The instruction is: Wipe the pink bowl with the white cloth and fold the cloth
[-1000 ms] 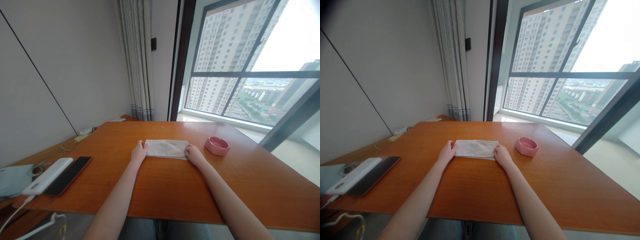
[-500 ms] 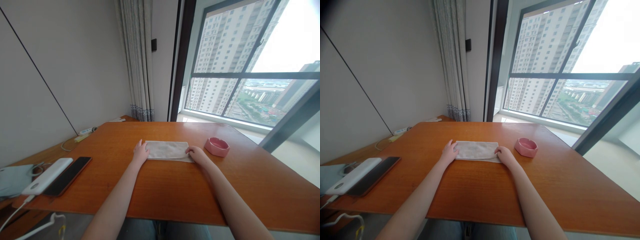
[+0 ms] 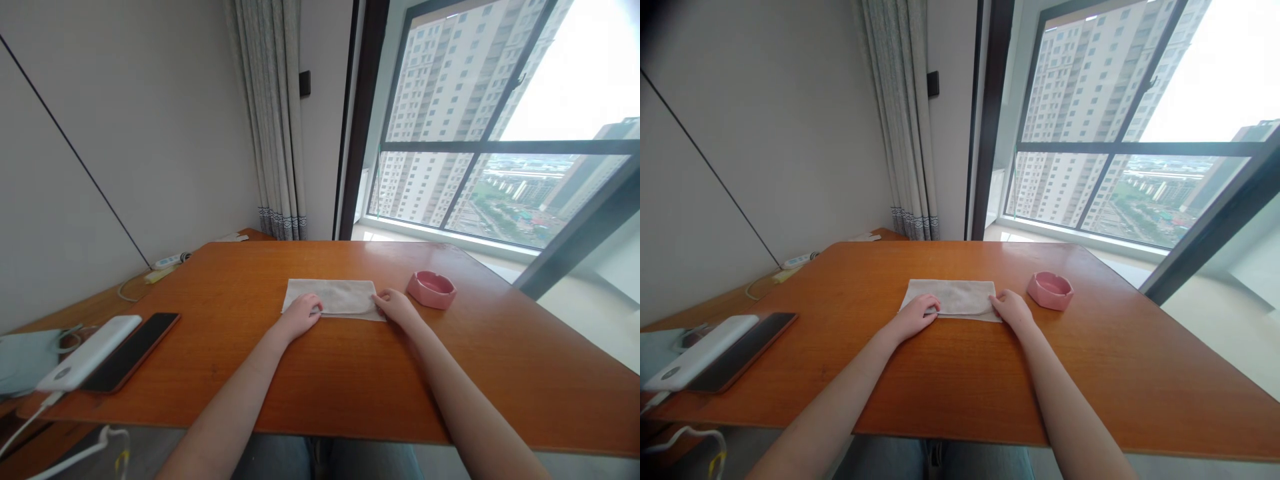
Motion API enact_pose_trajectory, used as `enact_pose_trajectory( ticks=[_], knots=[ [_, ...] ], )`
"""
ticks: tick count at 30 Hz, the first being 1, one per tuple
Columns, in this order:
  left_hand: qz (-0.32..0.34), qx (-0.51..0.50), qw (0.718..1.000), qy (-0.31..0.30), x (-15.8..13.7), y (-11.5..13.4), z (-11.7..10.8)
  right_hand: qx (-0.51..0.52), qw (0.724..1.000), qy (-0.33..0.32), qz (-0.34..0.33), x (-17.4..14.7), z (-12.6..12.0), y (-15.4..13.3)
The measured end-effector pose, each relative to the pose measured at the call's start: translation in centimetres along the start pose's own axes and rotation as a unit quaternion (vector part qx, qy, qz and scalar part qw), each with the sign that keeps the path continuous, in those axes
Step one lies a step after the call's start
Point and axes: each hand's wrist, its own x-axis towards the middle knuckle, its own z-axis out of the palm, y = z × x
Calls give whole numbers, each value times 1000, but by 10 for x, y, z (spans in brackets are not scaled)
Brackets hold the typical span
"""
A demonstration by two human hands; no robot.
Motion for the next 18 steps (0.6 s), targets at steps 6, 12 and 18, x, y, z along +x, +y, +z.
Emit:
enact_pose_trajectory(
  ticks=[6,12,18],
  knots=[
    [-87,94,991,25,-2,-7,-7,74,996,-43,24,2,2,1],
    [-232,176,957,17,-4,-15,-12,15,997,-72,-20,-3,-6,-3],
    [-218,179,959,9,-5,-13,-11,-108,989,-67,-70,-9,-5,-8]
  ],
)
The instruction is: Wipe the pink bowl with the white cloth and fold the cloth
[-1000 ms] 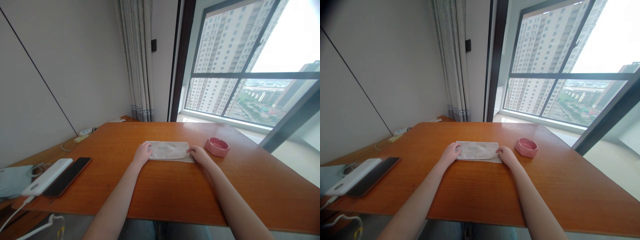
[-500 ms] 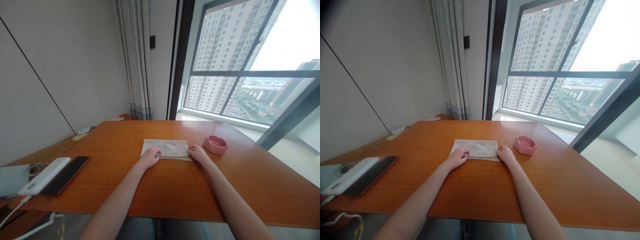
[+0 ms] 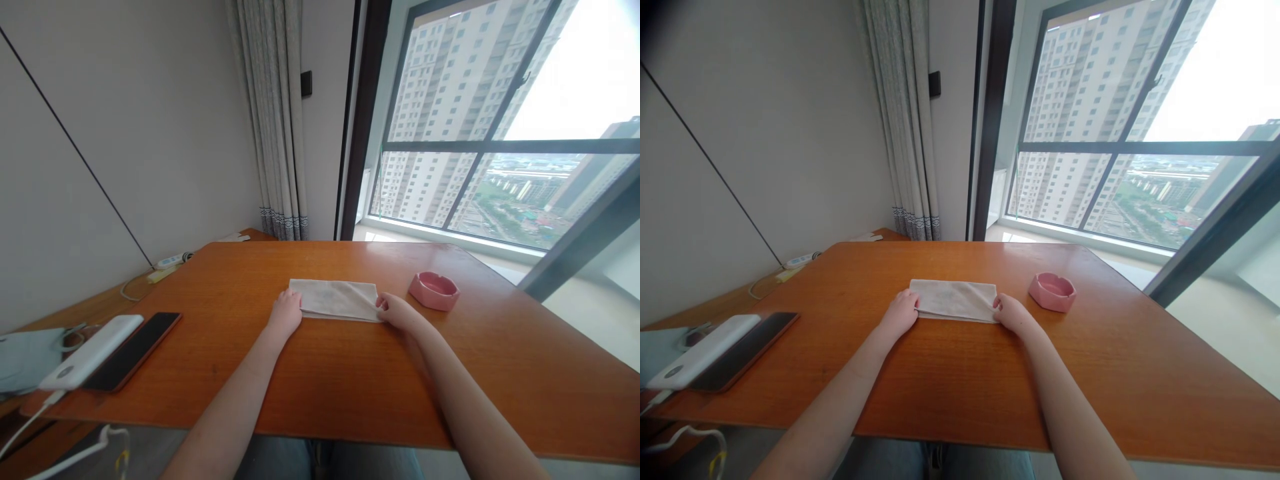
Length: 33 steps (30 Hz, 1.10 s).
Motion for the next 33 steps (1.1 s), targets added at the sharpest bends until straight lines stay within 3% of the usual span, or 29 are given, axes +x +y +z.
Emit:
enact_pose_trajectory(
  ticks=[4,8,11,13,15,18,20,22,26,33],
  knots=[
    [11,-25,1000,-14,0,-3,0,-67,997,24,12,-1,0,1],
    [12,-45,999,-20,1,-4,0,-79,988,130,9,-2,-1,-5],
    [12,-45,999,-15,2,-3,-1,-66,982,165,-56,-4,6,-18],
    [8,-43,999,-12,3,-3,-1,-72,980,138,-125,-7,16,-28],
    [2,-42,999,-10,2,-3,-1,-105,981,83,-140,-8,30,-36],
    [-2,-38,999,-4,0,-2,-2,-153,987,22,-33,-8,47,-42],
    [-4,-30,1000,3,-1,-1,-3,-164,986,21,34,-6,51,-41],
    [-23,-11,999,19,-1,-1,-5,-171,983,42,55,-5,50,-39],
    [-85,29,995,53,1,-6,-9,-185,977,106,-8,-3,44,-34],
    [-127,-21,991,-23,5,-14,-5,-154,988,17,-7,1,46,-28]
  ],
)
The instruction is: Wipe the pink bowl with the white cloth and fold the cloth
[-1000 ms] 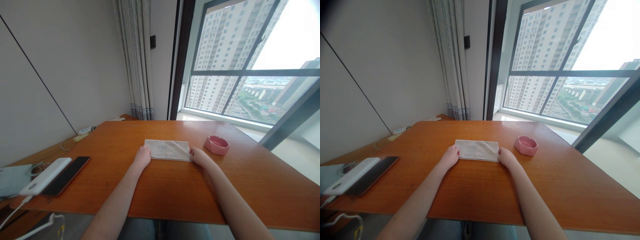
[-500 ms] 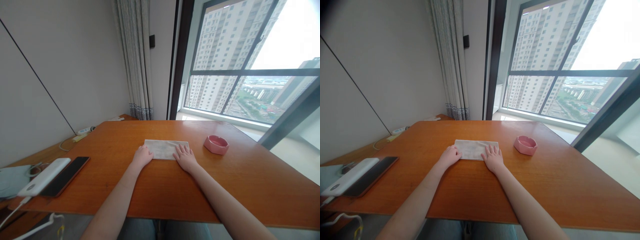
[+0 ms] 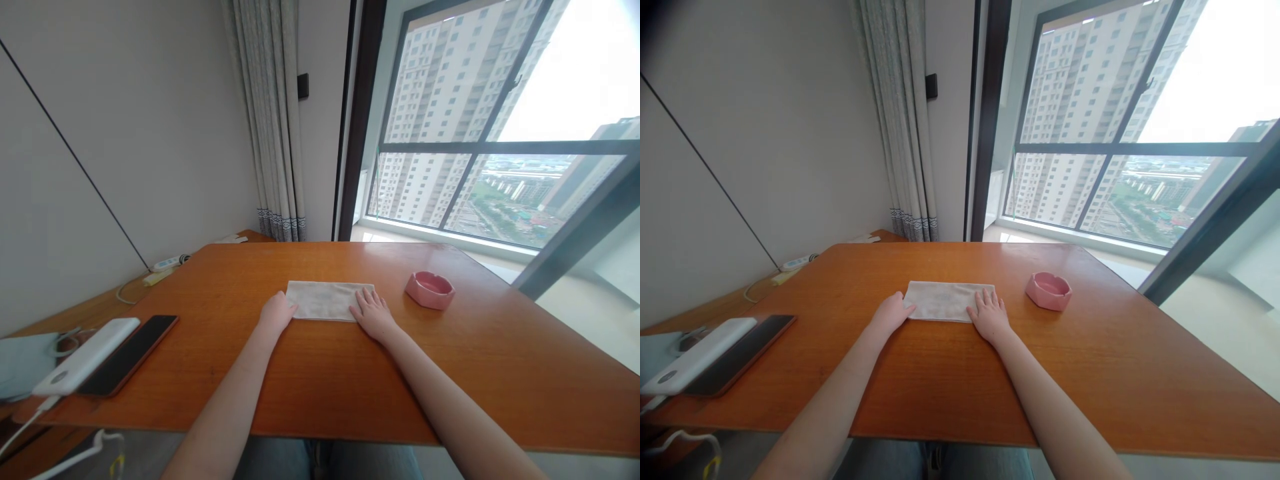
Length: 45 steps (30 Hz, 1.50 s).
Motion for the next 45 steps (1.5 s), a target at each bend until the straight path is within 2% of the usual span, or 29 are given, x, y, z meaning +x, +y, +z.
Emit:
enact_pose_trajectory(
  ticks=[4,8,11,13,16,18,19,20,25,27,31,33,35,38,41,45],
  knots=[
    [19,-27,999,-18,0,0,4,5,1000,1,-6,0,-1,1],
    [42,-50,998,1,3,2,7,9,1000,2,-13,-1,-4,-1],
    [12,-184,982,28,10,2,10,21,999,-1,-33,-3,-6,-3],
    [-22,-332,942,35,16,1,12,26,999,-1,-43,-4,-7,-3],
    [-92,-527,844,35,22,-1,13,29,998,3,-50,-5,-7,-3],
    [-143,-609,778,60,24,-1,13,29,999,3,-43,-5,-8,-2],
    [-158,-632,755,77,25,-1,13,28,999,0,-37,-5,-8,-2],
    [-164,-645,741,90,25,-1,13,25,999,-3,-33,-4,-8,-1],
    [-120,-674,720,114,19,6,14,14,999,-11,-43,-3,-6,-2],
    [-77,-665,730,136,14,12,13,14,999,-8,-50,-4,-4,-6],
    [62,-539,821,178,-5,32,8,19,997,4,-74,-9,-1,-22],
    [143,-469,852,185,-16,44,7,26,995,7,-97,-13,0,-31],
    [224,-403,873,161,-26,54,10,45,992,14,-120,-16,1,-38],
    [325,-276,900,90,-33,62,21,90,984,34,-147,-18,1,-40],
    [356,-167,918,44,-32,60,32,129,974,57,-177,-14,-2,-32],
    [356,-96,929,17,-28,57,37,155,966,77,-191,-6,-3,-22]
  ],
)
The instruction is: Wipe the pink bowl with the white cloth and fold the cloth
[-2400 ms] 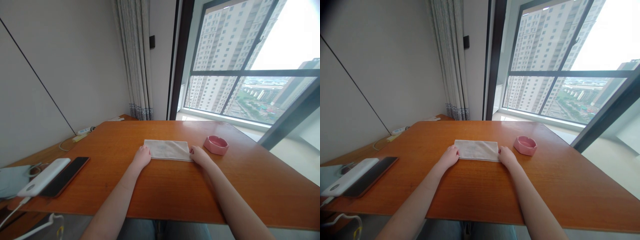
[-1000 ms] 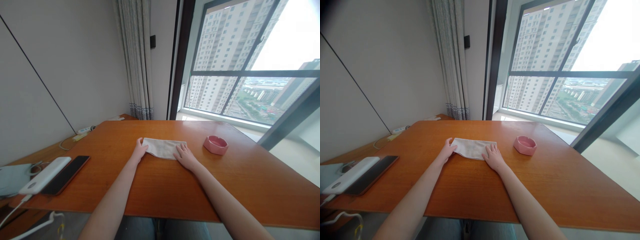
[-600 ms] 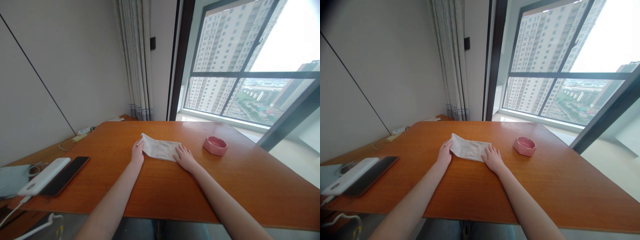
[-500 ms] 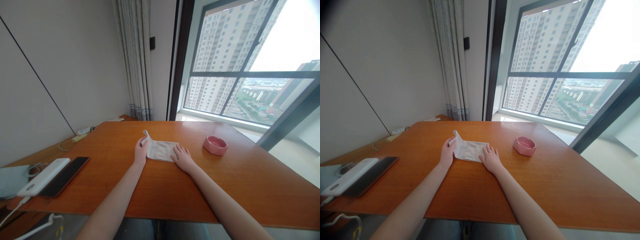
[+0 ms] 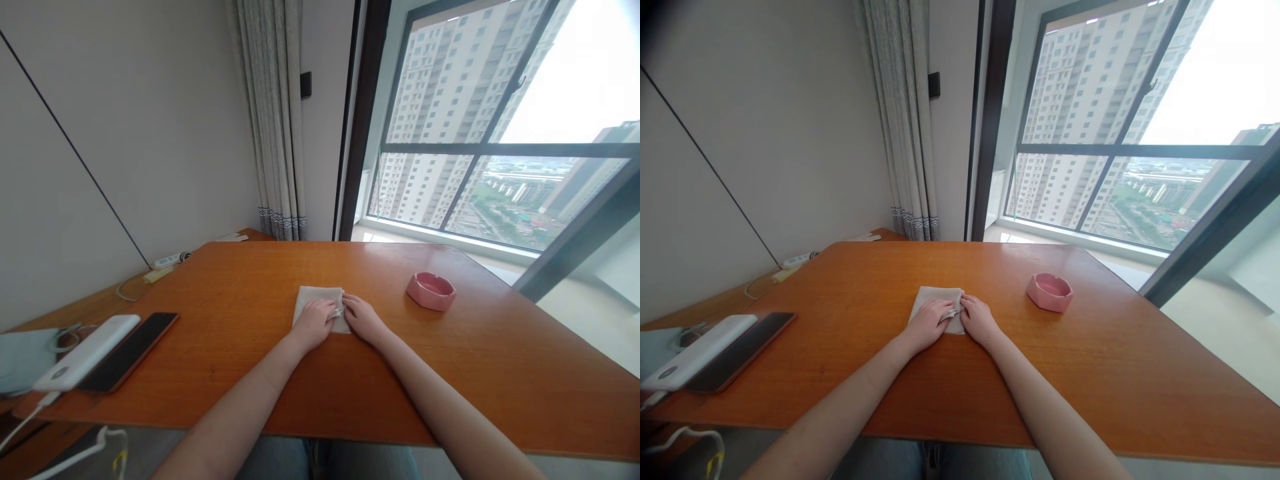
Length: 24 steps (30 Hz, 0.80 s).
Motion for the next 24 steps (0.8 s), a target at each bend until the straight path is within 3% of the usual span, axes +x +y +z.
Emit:
enact_pose_trajectory(
  ticks=[9,15,20,24],
  knots=[
    [-10,37,999,-9,4,9,7,105,994,28,13,3,8,8],
    [20,51,998,30,2,17,-1,19,998,46,35,4,11,12],
    [10,80,995,-51,1,20,9,51,996,57,55,7,14,19],
    [-21,74,997,2,6,18,12,116,991,47,45,8,15,19]
  ],
)
